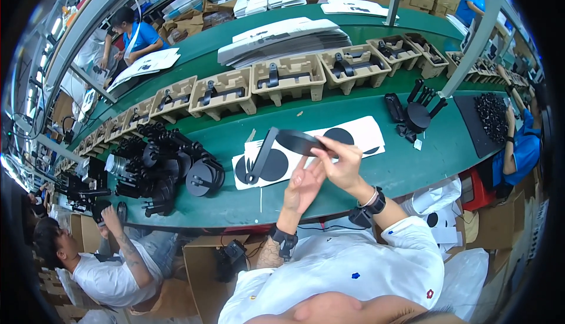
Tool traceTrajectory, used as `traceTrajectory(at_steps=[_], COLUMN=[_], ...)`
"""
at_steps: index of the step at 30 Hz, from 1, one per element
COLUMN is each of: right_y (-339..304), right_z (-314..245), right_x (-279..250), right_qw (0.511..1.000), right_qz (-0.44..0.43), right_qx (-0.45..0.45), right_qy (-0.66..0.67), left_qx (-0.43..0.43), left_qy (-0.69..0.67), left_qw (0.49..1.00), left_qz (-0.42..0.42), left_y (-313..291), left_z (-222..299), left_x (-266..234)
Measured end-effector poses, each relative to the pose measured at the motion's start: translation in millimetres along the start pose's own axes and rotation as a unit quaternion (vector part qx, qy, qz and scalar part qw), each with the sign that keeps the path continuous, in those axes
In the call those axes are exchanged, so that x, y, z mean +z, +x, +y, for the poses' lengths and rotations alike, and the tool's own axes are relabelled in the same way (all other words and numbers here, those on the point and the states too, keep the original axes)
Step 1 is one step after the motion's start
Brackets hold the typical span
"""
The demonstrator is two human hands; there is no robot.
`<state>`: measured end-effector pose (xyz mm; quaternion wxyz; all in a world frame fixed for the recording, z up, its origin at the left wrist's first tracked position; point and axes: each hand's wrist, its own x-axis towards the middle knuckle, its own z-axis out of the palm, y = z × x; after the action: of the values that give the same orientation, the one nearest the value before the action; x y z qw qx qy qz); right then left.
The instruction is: The person peels circular pads from a sheet, presses them onto the bases of stands, and places the assembled units into cardboard trays. After repeating this process, the person reaches into a box to retrieve more sheets of pads and places them on the table.
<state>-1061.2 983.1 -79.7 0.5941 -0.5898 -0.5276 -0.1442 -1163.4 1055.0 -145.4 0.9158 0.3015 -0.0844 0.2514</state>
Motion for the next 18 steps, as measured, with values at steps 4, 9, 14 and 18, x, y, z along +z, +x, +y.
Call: traceTrajectory(at_steps=[4,9,14,18], right_y=[50,169,206,176], right_z=[37,133,175,196], right_x=[8,-3,23,44], right_qw=[0.988,0.967,0.882,0.877], right_qz=[0.070,0.050,-0.083,-0.058], right_qx=[0.131,0.085,0.130,0.095], right_qy=[0.045,-0.235,-0.446,-0.468], left_qx=[-0.082,0.083,0.098,0.084], left_qy=[-0.021,0.653,0.844,0.847], left_qw=[0.996,0.736,0.494,0.482], left_qz=[0.028,0.162,0.184,0.210], left_y=[-14,-28,-41,-35], left_z=[12,43,44,46], left_x=[2,-31,-62,-59])
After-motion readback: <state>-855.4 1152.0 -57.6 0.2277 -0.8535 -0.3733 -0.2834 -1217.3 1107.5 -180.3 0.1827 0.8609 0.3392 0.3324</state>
